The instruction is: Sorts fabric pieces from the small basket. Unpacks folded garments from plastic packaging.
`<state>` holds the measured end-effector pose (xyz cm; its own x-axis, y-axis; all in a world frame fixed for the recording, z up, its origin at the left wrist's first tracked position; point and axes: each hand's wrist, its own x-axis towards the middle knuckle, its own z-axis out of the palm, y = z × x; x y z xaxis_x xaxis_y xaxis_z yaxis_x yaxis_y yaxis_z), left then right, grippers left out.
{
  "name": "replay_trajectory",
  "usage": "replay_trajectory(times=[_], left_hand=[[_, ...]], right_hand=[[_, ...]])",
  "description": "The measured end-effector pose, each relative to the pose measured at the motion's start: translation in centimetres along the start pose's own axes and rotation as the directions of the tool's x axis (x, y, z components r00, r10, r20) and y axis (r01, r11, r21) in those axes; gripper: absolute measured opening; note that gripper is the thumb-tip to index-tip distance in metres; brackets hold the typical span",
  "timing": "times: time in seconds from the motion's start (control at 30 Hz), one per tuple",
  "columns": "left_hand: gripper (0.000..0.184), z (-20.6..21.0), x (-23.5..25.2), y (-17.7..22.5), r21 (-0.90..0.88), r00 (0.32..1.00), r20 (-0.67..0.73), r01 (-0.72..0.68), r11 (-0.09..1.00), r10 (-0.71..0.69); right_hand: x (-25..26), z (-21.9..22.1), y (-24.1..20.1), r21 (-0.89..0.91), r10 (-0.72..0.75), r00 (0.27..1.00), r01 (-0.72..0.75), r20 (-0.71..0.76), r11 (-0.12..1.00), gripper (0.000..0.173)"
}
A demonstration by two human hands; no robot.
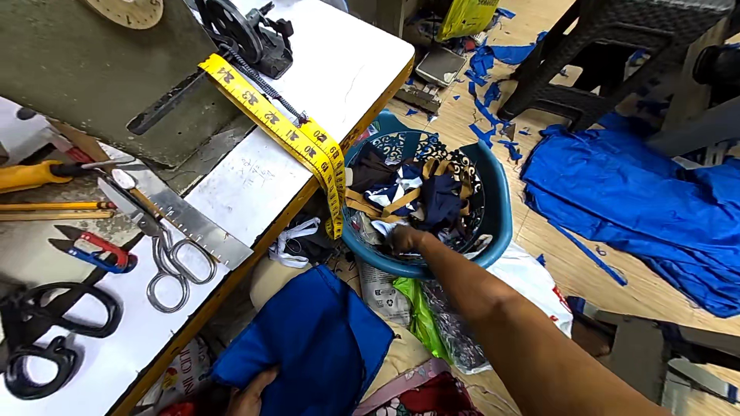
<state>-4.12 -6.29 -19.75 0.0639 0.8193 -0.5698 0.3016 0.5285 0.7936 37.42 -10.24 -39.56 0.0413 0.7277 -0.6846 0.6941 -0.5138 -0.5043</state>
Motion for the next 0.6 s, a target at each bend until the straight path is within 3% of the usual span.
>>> replay_trajectory(times=[0.03, 0.1, 0.2, 0.3, 0.43, 0.6], left_hand=[[0.026, -0.1, 0.0, -0.1, -0.007, 1.000, -0.004, 0.005, 1.000, -0.005], [0.026, -0.4, 0.2, -0.4, -0.021, 1.000, -0.014, 0.011, 1.000, -0.011], [0.028, -0.6, 0.6, -0.8, -0.019, 1.000, 0.011, 0.013, 1.000, -0.013], [0.021, -0.6, 1.1, -1.1, -0.048, 1.000, 0.023, 0.001, 0.999, 0.000], [0.023, -0.4, 1.0, -0.8, -0.001, 1.000, 0.019, 0.020, 1.000, -0.020], [0.022, -0.4, 1.3, -0.6, -0.017, 0.999, 0.049, 0.015, 1.000, -0.014]], right_hand=[[0.3, 1.5, 0.1, -0.017, 0.087, 0.994, -0.086, 0.066, 0.996, 0.031], [-0.9, 1.5, -0.1, 0.041, 0.253, 0.966, -0.255, 0.058, 0.966, 0.044], [-2.3, -1.0, 2.7, 0.139, 0.384, 0.907, -0.363, -0.174, 0.921, 0.051], [-4.3, -4.6, 6.1, 0.271, 0.474, 0.786, -0.393, -0.396, 0.879, 0.065], [-6.9, -7.5, 9.4, 0.375, 0.504, 0.699, -0.347, -0.508, 0.859, 0.056], [-8.6, -7.4, 9.3, 0.668, 0.554, 0.658, -0.102, -0.510, 0.737, 0.037]])
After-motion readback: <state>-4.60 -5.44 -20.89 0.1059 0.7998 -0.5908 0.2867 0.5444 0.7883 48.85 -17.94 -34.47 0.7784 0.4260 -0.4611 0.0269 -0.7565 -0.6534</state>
